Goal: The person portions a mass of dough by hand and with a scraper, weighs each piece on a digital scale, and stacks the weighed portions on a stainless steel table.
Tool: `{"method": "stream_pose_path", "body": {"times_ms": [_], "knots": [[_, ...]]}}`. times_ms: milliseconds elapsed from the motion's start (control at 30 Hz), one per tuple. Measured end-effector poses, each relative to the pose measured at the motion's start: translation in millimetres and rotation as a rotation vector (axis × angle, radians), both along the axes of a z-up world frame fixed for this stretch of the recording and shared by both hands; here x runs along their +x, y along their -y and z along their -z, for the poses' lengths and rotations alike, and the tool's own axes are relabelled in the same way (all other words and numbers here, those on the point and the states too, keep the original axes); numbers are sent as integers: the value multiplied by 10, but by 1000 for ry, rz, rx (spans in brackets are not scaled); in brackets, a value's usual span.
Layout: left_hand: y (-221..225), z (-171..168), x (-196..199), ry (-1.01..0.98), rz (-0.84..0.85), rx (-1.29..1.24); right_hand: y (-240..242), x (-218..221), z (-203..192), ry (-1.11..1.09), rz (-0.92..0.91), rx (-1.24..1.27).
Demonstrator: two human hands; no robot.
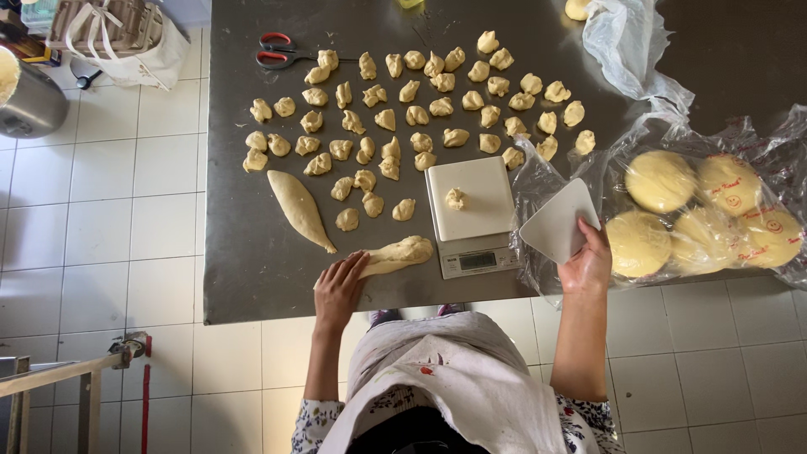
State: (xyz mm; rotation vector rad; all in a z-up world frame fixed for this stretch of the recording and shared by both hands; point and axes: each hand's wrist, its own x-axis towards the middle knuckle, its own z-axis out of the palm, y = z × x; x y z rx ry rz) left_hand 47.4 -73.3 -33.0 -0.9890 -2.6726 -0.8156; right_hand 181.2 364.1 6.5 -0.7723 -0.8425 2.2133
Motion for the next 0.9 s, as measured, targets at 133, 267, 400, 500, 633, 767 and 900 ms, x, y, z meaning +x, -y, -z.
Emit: {"method": "stream_pose_path", "body": {"times_ms": [133,267,400,500,633,767,900], "knots": [[181,20,-73,-10,47,7,23,61,5,17,43,-114],[277,-151,-37,-32,64,-9,-10,275,-61,52,86,-99],[207,-346,24,-46,67,-27,-27,469,-48,65,108,-88],[-136,-382,141,-216,-120,-41,-6,519,-25,87,112,-32],[-644,-452,140,-350,-320,-7,28,493,-16,124,105,-6],[-1159,-475,-147,-35,-20,168,99,406,-37,164,80,42],[-1701,-437,-280,52,230,167,190,297,-103,206,61,64]]}}
